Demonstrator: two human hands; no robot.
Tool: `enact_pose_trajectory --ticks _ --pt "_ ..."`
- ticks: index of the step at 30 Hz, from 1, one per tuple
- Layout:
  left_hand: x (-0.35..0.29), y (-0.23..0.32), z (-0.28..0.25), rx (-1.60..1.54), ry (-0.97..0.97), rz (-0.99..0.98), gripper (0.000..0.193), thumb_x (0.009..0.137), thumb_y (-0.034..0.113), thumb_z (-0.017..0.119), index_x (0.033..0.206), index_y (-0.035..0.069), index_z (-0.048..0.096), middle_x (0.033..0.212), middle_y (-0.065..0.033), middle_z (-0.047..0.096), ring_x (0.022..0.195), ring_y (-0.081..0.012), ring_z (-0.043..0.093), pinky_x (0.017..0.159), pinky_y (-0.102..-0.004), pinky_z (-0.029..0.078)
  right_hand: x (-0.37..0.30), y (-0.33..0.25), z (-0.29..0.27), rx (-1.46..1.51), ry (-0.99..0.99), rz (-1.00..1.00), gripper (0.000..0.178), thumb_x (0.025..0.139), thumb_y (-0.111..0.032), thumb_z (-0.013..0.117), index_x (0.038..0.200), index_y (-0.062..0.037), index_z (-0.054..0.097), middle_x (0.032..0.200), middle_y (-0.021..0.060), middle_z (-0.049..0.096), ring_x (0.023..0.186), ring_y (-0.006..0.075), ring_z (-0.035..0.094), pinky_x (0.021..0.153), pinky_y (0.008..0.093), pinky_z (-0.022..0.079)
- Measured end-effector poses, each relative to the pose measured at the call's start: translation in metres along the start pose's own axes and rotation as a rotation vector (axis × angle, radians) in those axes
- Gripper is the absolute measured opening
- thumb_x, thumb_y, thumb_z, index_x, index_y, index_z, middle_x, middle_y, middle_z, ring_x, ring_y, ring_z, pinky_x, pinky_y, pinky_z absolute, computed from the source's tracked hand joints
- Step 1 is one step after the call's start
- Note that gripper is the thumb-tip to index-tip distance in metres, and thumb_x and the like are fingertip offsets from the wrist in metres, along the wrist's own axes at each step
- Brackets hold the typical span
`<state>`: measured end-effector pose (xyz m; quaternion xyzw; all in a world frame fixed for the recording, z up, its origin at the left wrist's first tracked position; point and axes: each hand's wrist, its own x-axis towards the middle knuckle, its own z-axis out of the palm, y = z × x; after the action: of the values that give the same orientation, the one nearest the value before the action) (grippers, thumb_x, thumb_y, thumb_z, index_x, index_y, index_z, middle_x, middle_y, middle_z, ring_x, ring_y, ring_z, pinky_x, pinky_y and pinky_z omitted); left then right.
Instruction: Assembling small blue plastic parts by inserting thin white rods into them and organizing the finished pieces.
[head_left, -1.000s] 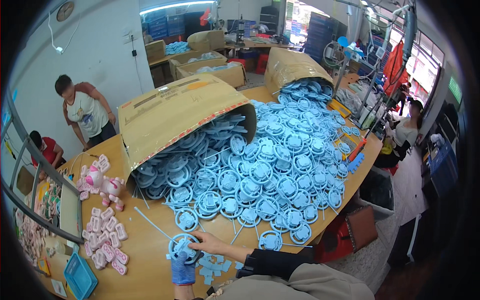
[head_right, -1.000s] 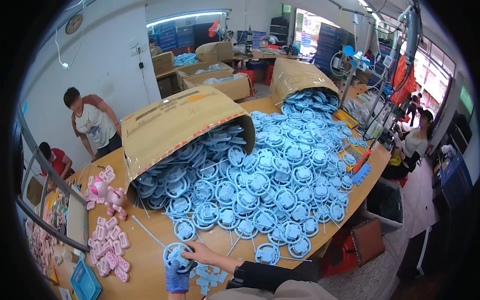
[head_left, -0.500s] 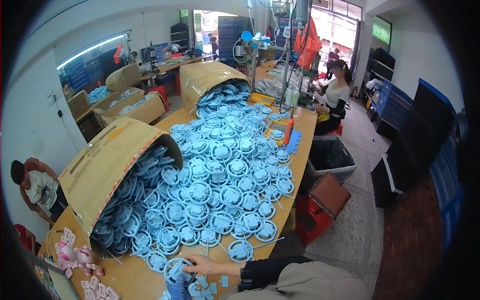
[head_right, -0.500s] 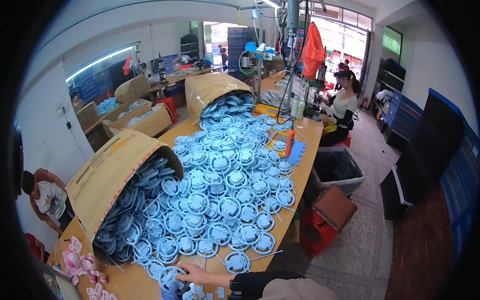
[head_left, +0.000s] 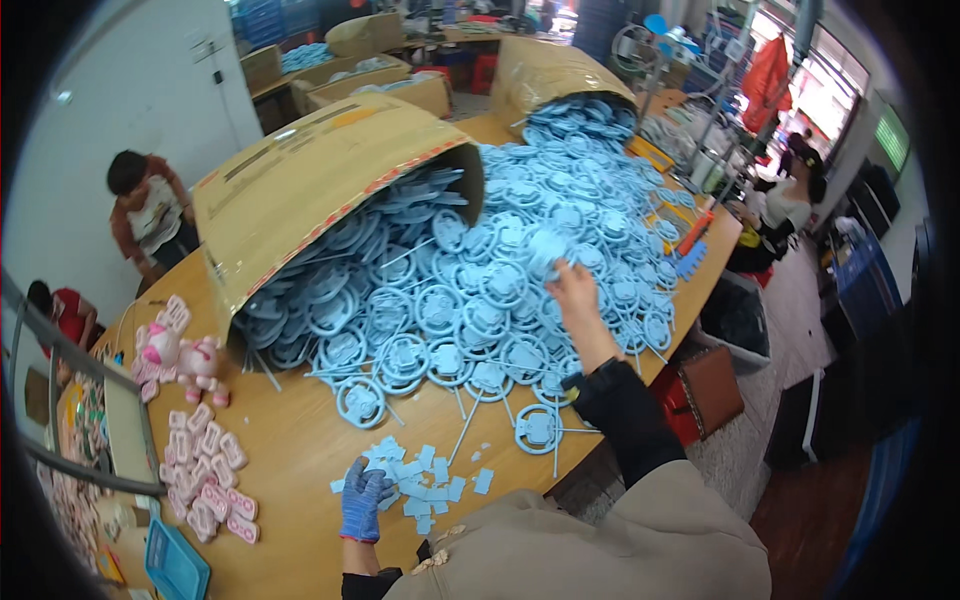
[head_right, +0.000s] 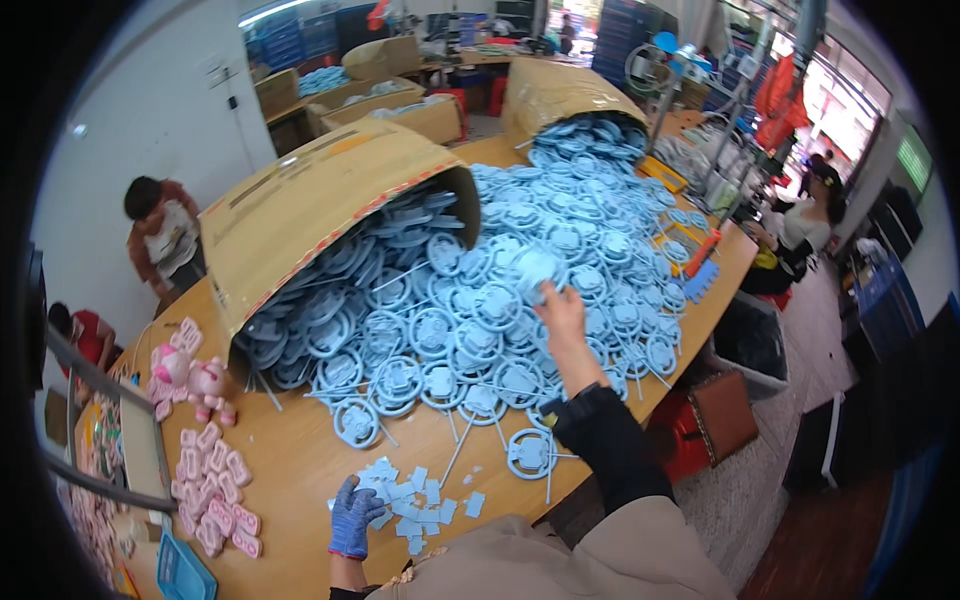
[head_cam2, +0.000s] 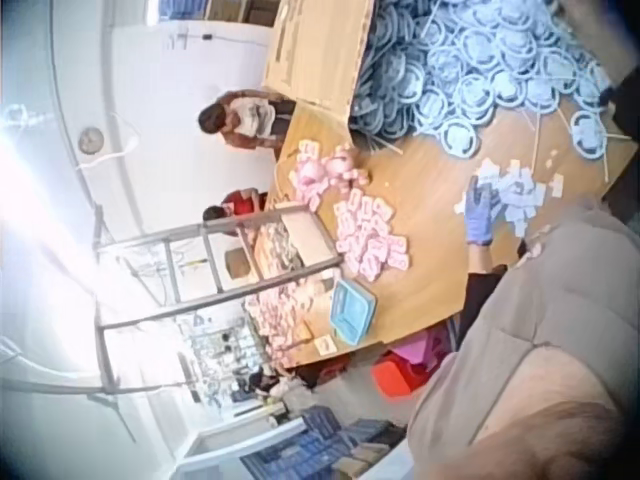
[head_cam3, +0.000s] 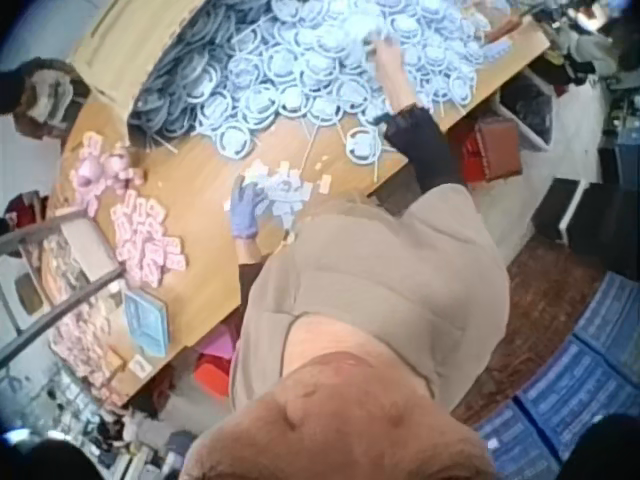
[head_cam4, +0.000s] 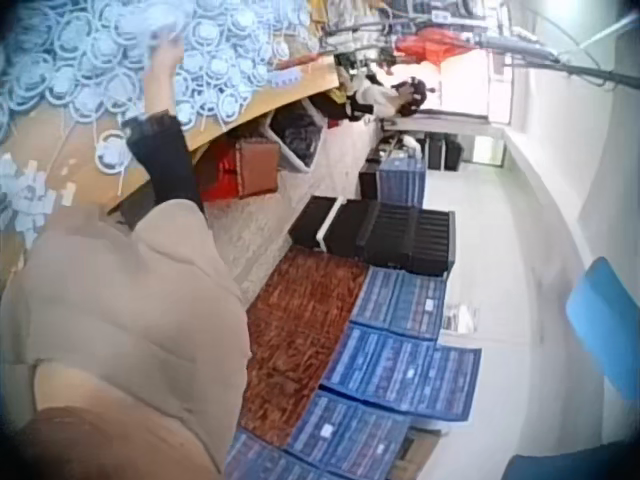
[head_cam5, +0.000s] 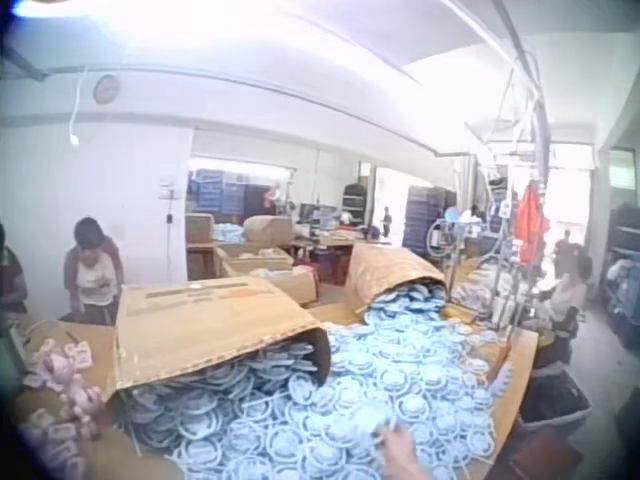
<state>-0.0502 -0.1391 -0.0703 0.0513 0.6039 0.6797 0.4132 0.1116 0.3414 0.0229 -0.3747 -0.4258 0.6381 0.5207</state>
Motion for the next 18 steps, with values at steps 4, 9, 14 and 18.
enact_pose_trajectory --ticks 4,9,14,18 --pt "-0.024 -0.013 -0.042 0.004 0.067 -0.012 0.060 0.089 0.017 0.065 0.139 0.002 0.034 0.102 -0.0116 0.059 0.081 -0.0185 0.063 0.067 -0.0299 0.055 -0.040 0.014 0.068 -0.042 -0.191 0.164 0.040 0.089 -0.024 0.065 0.116 0.0031 0.055 0.097 0.0133 0.064 0.081 0.0221 0.065 0.073 0.0325 0.055" --pt "-0.036 -0.015 -0.040 -0.031 0.126 -0.016 0.055 0.089 0.019 0.065 0.135 0.001 0.041 0.101 -0.0092 0.060 0.082 -0.0138 0.061 0.069 -0.0276 0.053 -0.103 0.059 0.043 -0.292 -0.396 0.240 0.027 0.091 -0.023 0.062 0.107 -0.0022 0.060 0.085 0.0082 0.066 0.073 0.0167 0.065 0.065 0.0290 0.054" --pt "-0.059 -0.026 -0.076 0.127 0.332 0.068 0.052 0.085 0.022 0.069 0.130 0.002 0.051 0.091 -0.0054 0.061 0.077 -0.0109 0.057 0.071 -0.0254 0.050 -0.156 0.112 0.078 -0.504 -0.658 0.276 0.022 0.092 -0.019 0.059 0.106 -0.0018 0.060 0.083 0.0076 0.065 0.070 0.0153 0.063 0.064 0.0275 0.052" --pt "-0.080 -0.028 -0.099 0.431 0.489 0.147 0.054 0.083 0.026 0.070 0.128 0.003 0.052 0.097 -0.0097 0.063 0.085 -0.0171 0.060 0.078 -0.0289 0.050 -0.230 0.128 0.200 -0.514 -1.142 0.182 0.041 0.089 -0.010 0.055 0.129 -0.0013 0.051 0.086 0.0084 0.066 0.071 0.0133 0.062 0.066 0.0259 0.051"
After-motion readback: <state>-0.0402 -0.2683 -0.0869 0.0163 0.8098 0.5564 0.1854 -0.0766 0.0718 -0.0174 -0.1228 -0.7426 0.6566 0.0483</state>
